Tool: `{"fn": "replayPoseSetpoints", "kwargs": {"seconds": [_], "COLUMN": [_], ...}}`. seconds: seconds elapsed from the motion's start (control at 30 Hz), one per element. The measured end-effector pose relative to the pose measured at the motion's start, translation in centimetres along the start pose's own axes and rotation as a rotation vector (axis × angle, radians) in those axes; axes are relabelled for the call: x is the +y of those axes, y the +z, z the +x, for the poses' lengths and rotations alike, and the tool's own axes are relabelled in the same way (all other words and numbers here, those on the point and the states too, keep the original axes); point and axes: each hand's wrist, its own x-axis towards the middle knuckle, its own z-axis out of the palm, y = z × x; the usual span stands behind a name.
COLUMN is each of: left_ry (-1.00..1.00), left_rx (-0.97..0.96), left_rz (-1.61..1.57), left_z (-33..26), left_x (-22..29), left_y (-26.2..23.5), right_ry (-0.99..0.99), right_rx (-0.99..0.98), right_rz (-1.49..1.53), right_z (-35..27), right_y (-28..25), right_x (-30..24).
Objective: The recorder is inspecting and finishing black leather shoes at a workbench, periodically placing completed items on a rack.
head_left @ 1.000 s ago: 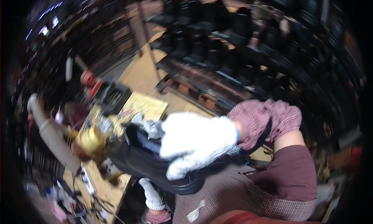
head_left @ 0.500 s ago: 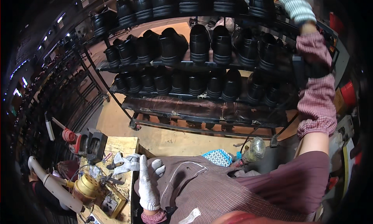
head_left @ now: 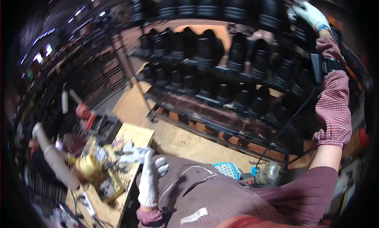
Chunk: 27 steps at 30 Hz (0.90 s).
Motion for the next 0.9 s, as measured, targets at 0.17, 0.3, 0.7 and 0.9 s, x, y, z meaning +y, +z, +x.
{"fn": "replayPoseSetpoints", "kwargs": {"seconds": [0.17,0.3,0.7,0.9], "left_ry": [0.038,0.285,0.610,0.665], "left_rx": [-0.083,-0.250,0.517,0.691], "left_rz": [-0.068,0.035,-0.724,-0.660], "left_z": [0.2,-1.1,-5.9,-8.4], "left_x": [-2.9,-3.3,-7.3,-6.6], "left_y": [-2.8,-2.2,-11.0,-19.8], "right_ry": [-0.289,-0.546,-1.929,-1.679], "right_rx": [0.564,0.927,-0.821,-0.524], "right_rz": [-0.131,0.213,1.607,1.560], "right_z": [-0.5,-23.8,-42.2,-44.4], "right_y": [5.8,-2.4,-4.0,-1.0], "right_x": [2.6,-19.0,-41.2,-43.5]}}
